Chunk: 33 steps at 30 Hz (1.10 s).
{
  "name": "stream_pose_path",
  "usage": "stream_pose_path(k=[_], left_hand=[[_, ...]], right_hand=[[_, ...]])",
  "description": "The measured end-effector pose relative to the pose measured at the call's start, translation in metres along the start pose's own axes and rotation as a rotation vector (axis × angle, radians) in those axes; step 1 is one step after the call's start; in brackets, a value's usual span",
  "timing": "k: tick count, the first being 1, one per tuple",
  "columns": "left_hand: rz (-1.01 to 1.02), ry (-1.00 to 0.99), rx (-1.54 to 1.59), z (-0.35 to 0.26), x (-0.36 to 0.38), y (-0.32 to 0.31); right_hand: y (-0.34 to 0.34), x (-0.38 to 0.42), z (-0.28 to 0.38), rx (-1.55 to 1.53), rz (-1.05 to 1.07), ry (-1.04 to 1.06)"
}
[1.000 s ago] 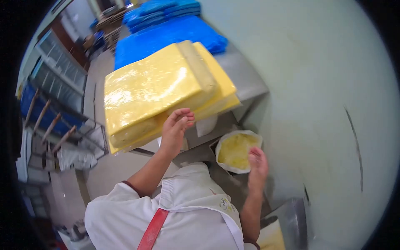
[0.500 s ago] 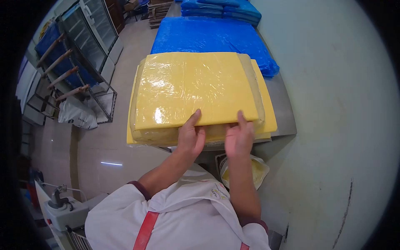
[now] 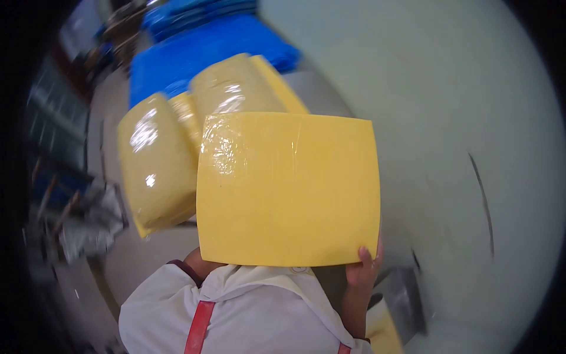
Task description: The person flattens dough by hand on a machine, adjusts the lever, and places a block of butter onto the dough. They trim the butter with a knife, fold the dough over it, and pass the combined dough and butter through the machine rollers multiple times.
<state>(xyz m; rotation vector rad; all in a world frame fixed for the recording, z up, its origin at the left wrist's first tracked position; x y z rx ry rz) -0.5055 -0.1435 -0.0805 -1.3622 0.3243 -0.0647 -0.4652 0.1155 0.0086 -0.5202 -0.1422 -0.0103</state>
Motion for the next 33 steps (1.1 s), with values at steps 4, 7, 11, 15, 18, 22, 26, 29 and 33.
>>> stream_pose_path(k=[4,7,11,15,18,22,26,29,33], left_hand=[[-0.099,0.336,-0.098,0.079,-0.040,-0.005],[-0.134,0.626,-0.196,0.164,-0.045,-0.005],[-0.107,1.028,-0.322,0.285,-0.025,0.000],[-0.105,1.386,-0.363,0.380,-0.020,0.018],[-0.136,1.590,-0.479,0.437,-0.012,0.024],[1.007,1.612,-0.901,0.499,0.105,0.005],[0.997,2.006,-0.989,0.550,0.187,0.041],[1.037,2.059,-0.941,0.570,0.249,0.050],[1.090,2.061,-0.968,0.596,0.300,0.064]], right_hand=[[0.084,0.096,0.014,-0.229,0.108,0.059],[0.108,0.166,0.033,-0.105,-0.262,0.183],[0.140,0.276,-0.006,-0.315,-0.839,0.302],[0.120,0.332,-0.063,-0.496,-1.195,0.524],[0.095,0.362,-0.076,-0.600,-1.426,0.625],[0.069,0.486,-0.138,-0.713,-1.715,0.797],[0.051,0.536,-0.165,-0.784,-1.994,0.637],[0.050,0.578,-0.178,-0.808,-2.114,0.592],[0.062,0.627,-0.182,-0.833,-2.183,0.523]])
Point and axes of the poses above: each hand's wrist, its own x-axis away from the middle knuckle, its own y-axis out of the back of the hand, z = x × y, the point moved 2 cm from there along -x, towards the middle knuckle, and after that the axes turned 14 degrees about -y, right-handed, at the moved point
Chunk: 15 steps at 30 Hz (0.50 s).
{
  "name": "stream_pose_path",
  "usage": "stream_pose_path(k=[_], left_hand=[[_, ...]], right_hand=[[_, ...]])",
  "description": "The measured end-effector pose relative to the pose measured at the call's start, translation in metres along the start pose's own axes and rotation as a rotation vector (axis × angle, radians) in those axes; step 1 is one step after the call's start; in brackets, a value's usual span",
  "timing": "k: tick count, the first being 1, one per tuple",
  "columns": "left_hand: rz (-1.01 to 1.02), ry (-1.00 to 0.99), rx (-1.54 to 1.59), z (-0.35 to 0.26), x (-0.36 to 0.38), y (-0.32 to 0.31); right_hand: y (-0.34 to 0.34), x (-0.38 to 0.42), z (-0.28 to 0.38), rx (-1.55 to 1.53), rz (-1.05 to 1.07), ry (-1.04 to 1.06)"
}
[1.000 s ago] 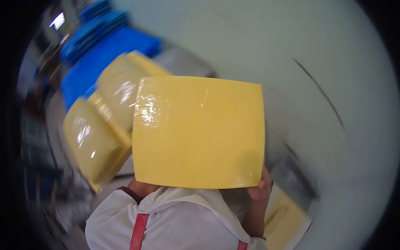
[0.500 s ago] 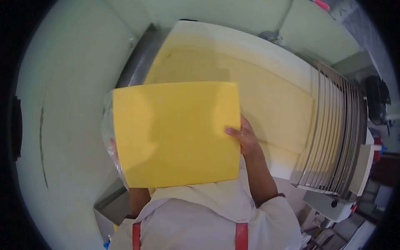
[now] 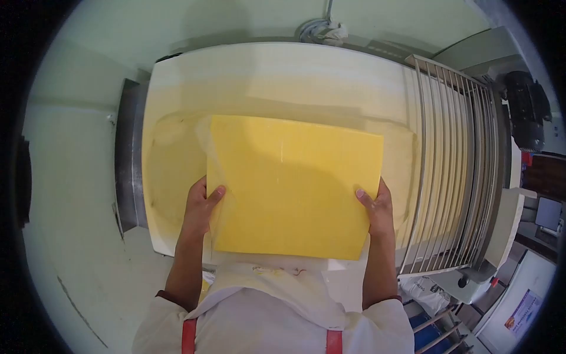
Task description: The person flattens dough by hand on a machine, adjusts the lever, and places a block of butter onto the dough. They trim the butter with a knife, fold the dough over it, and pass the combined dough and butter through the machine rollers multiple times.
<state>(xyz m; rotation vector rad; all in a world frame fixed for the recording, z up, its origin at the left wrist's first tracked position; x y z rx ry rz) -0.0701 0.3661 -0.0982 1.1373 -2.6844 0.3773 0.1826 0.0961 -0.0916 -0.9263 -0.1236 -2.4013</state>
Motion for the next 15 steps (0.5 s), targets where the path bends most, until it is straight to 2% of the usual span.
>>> stream_pose_path(k=[6,10,12,15], left_hand=[[-0.148,0.109,-0.024,0.014,-0.029,-0.009],[-0.226,0.059,-0.080,0.024,-0.025,-0.006],[-0.216,-0.013,-0.067,0.023,-0.027,-0.007],[-0.243,0.085,-0.129,0.021,-0.026,-0.004]], right_hand=[[-0.002,-0.047,0.013,0.167,-0.101,-0.084],[0.005,-0.054,0.005,0.237,-0.137,-0.030],[0.004,-0.050,0.001,0.197,-0.166,-0.053],[-0.011,-0.055,0.008,0.103,-0.201,0.027]])
Point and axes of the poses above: each hand's wrist, its own x-axis away from the middle knuckle, its own y-axis out of the back of the hand, z = x × y, the point moved 2 cm from there along -x, towards the middle knuckle, and after that the axes turned 14 degrees about -y, right-handed, at the moved point
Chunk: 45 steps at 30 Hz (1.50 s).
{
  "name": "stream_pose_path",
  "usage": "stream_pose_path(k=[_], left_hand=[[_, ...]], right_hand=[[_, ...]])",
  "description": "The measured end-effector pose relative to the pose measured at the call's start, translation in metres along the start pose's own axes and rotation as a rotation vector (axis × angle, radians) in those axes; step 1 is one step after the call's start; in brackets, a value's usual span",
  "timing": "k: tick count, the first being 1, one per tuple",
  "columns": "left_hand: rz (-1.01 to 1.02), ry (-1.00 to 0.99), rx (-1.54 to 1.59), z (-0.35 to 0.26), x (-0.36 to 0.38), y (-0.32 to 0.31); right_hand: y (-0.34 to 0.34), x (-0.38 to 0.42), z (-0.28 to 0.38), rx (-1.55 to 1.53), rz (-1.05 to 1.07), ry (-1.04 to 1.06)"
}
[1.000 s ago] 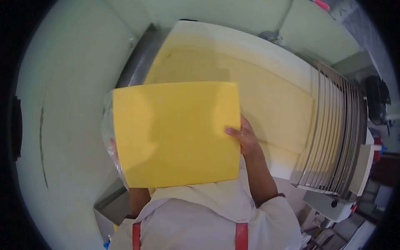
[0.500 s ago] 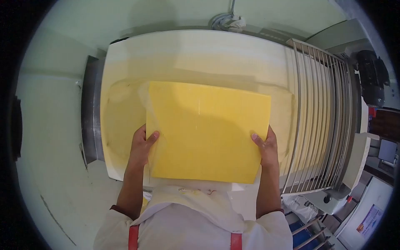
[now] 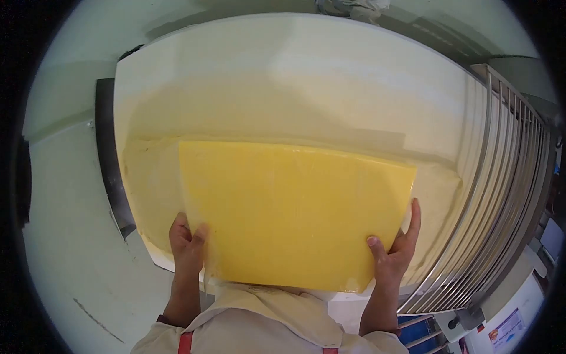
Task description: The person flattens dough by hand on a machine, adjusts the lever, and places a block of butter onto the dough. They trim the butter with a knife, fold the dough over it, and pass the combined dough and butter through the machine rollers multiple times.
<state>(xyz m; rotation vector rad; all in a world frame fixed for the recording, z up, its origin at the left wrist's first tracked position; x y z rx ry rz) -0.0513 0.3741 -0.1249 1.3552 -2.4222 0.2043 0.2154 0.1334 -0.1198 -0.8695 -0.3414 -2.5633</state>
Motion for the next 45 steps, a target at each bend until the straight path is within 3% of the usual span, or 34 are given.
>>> stream_pose_path(k=[2,6,11,17,20,22,26,32,36,45], left_hand=[[-0.020,-0.020,-0.065,0.004,0.003,0.005],[-0.033,-0.055,-0.135,0.005,0.006,0.000],[-0.067,-0.062,-0.166,0.000,0.001,-0.008],[-0.030,-0.064,-0.213,0.000,0.000,-0.005],[-0.012,-0.162,-0.206,0.003,-0.008,-0.013],[0.030,-0.196,-0.226,0.003,-0.010,-0.010],[0.001,-0.152,-0.092,0.007,-0.012,-0.016],[0.037,-0.188,-0.017,0.013,-0.015,-0.011],[0.038,-0.208,-0.034,0.010,-0.013,-0.011],[0.053,-0.206,-0.058,0.010,-0.013,-0.007]], right_hand=[[0.001,0.000,0.001,-0.011,-0.030,0.040],[0.016,-0.002,0.000,0.400,-0.061,0.099],[0.010,0.001,0.010,0.324,0.013,-0.099],[0.009,-0.002,0.008,0.328,-0.024,-0.063],[0.012,-0.008,0.004,0.557,-0.084,0.161],[0.011,-0.012,-0.001,0.541,-0.119,0.204],[0.003,-0.001,0.010,0.329,-0.075,-0.026],[0.011,-0.011,-0.010,0.418,-0.116,0.303],[0.013,-0.014,-0.013,0.412,-0.112,0.252],[0.019,-0.024,-0.020,0.523,-0.222,0.420]])
Point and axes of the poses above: each hand's wrist, its own x-axis away from the middle knuckle, its own y-axis out of the back of the hand, z = x × y, the point moved 2 cm from there along -x, towards the middle knuckle, and after that the axes turned 14 degrees about -y, right-handed, at the moved point
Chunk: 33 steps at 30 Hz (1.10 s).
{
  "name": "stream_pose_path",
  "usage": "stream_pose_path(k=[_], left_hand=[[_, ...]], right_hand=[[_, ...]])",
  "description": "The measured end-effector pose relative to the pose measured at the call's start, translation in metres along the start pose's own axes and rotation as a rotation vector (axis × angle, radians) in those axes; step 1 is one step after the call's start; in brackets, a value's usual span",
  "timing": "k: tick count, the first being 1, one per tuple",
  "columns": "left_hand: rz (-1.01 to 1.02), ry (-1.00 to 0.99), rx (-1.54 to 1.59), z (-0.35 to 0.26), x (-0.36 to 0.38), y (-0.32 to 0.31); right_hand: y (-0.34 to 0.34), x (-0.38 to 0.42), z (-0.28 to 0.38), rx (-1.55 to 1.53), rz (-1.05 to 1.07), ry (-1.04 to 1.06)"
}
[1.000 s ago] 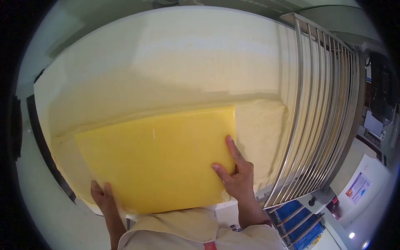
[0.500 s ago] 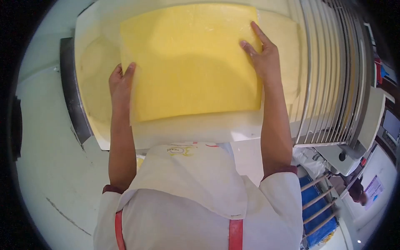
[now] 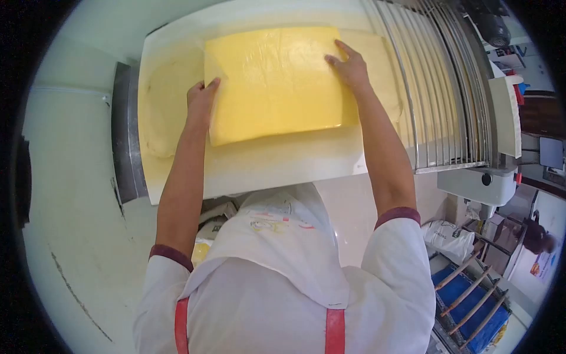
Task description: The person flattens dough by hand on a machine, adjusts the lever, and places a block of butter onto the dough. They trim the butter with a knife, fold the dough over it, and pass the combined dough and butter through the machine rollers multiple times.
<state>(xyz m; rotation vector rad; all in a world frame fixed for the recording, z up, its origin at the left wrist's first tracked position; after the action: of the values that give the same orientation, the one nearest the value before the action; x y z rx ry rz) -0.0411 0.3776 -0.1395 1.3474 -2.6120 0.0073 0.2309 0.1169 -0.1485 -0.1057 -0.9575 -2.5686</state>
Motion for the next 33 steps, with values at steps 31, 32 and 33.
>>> stream_pose_path(k=[31,32,33], left_hand=[[0.456,-0.871,-1.307,-0.010,0.055,-0.132],[0.458,-0.868,-1.294,-0.009,0.055,-0.129],[0.466,-0.866,-1.279,-0.008,0.053,-0.127]], right_hand=[[-0.047,0.071,0.033,0.689,-0.160,0.474],[-0.046,0.073,0.029,0.651,-0.145,0.484],[-0.045,0.074,0.025,0.615,-0.130,0.492]])
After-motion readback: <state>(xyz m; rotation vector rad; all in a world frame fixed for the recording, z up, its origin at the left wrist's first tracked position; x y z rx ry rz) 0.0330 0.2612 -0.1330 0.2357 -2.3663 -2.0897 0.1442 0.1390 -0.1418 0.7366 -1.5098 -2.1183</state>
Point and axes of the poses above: each hand's wrist, its own x-axis away from the middle knuckle, its own y-axis out of the back of the hand, z = x × y, the point moved 2 cm from there along -x, towards the middle knuckle, and after that the axes turned 14 degrees about -y, right-handed, at the moved point
